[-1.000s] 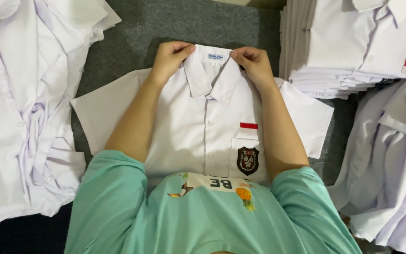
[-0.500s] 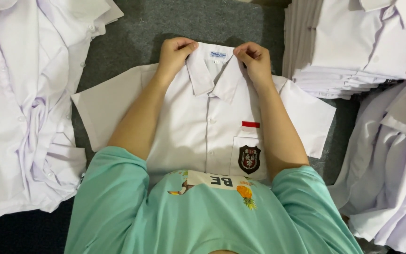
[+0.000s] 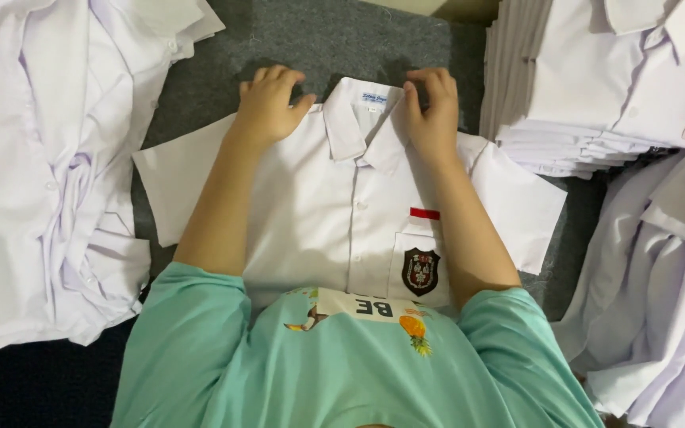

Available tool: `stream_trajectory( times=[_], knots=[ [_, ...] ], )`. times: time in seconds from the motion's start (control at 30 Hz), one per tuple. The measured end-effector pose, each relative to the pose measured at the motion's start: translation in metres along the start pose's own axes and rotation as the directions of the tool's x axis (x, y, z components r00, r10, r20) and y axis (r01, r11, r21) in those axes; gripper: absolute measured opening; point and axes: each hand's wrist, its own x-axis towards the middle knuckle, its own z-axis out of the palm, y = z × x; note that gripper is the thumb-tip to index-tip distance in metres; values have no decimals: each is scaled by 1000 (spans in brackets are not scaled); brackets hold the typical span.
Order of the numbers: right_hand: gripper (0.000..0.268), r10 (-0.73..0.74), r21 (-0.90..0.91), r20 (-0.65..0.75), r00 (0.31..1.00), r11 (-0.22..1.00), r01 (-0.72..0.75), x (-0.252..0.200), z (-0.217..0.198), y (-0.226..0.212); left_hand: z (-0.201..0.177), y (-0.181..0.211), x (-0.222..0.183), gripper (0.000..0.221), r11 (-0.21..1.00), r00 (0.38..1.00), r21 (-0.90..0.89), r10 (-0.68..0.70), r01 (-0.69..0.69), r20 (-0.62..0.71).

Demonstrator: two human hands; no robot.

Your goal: The person buttons the collar of a white school shirt and then folds it into a neat rectangle for packaging.

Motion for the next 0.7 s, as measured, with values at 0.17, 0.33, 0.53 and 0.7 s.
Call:
stream_trajectory(
  times=[0.17,0.33,0.53,0.7],
  knots=[
    [31,-144,-36,248,958,987,158,-16,18,-57,-30,-21,-55,61,983,977,110,-159,144,142],
    [59,-50,-188,644,764,957,221,-47,57,-45,-24,-99,-102,55,948,978,244,-182,203,-103],
    [57,-6,-258,656,755,938,231,-50,61,-40,-43,-119,-126,42,948,979,257,-157,186,-129],
    [57,-54,-239,623,780,937,255,-50,60,-37,-57,-103,-124,25,957,908,266,6,117,-420]
  ],
)
